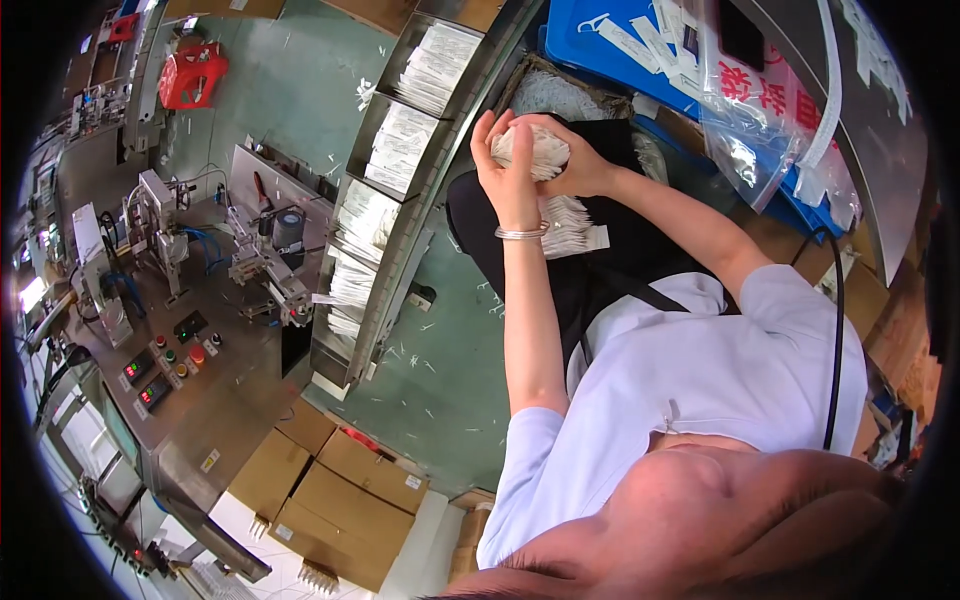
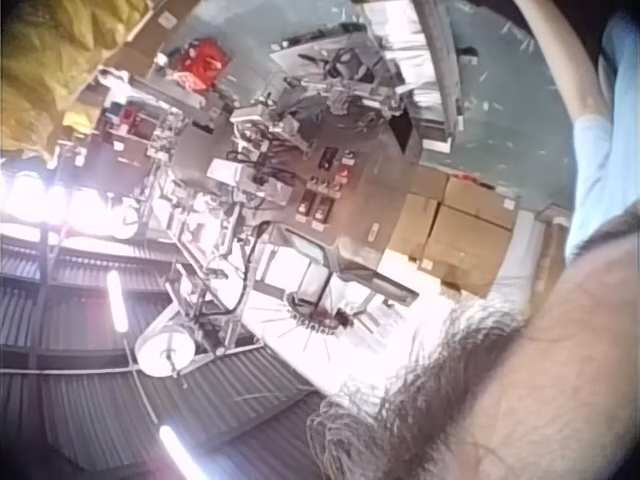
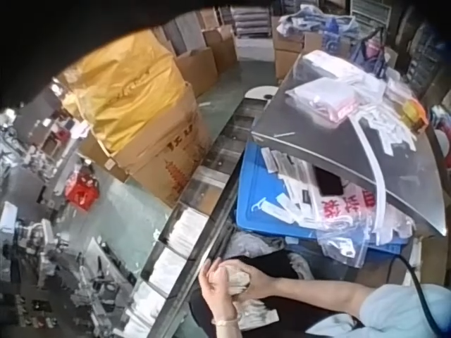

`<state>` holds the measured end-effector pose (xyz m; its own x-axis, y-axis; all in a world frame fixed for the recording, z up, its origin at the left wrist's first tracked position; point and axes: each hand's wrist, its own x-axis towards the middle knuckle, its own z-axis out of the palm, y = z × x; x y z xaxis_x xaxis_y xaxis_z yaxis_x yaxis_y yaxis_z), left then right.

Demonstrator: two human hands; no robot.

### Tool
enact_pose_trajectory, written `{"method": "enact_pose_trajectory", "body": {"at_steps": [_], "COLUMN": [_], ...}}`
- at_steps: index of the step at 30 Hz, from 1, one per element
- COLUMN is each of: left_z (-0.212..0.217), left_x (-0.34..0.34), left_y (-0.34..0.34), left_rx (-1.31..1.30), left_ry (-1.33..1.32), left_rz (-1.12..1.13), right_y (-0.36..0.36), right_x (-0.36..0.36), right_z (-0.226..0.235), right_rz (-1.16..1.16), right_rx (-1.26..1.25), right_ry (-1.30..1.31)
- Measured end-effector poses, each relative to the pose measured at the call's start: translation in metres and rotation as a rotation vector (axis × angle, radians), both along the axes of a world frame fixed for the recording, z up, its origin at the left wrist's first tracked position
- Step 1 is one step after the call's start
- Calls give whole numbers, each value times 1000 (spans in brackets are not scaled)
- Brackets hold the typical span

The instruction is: Packing items into plastic bags and operating an automated sealing machine on an assembly line.

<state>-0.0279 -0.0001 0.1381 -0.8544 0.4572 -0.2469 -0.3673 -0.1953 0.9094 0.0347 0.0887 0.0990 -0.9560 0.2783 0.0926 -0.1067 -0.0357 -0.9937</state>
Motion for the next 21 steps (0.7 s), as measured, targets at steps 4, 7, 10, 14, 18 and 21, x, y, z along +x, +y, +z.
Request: {"method": "enact_pose_trajectory", "body": {"at_steps": [4, 7, 10, 14, 18, 21], "left_z": [-13, -9, -4, -14, -2, 5], "left_x": [-3, -6, -9, -21, -17, -21], "left_y": [-2, -3, -6, -12, -6, -7], "left_rx": [-164, -29, 217, 180, 109, 386], "left_ry": [174, 17, -231, -204, -60, -313], "left_rz": [-1, 11, 49, -37, -55, -26], "right_y": [3, 2, -2, -2, -5, -6], "right_x": [-6, -7, -5, -13, -16, -18], "right_z": [-5, -1, -1, 3, 15, 24], "right_rz": [-74, -37, -9, -9, 10, -33], "right_rx": [329, 106, 8, 138, -15, 60], "right_ry": [75, 59, 75, 102, 20, 93]}}
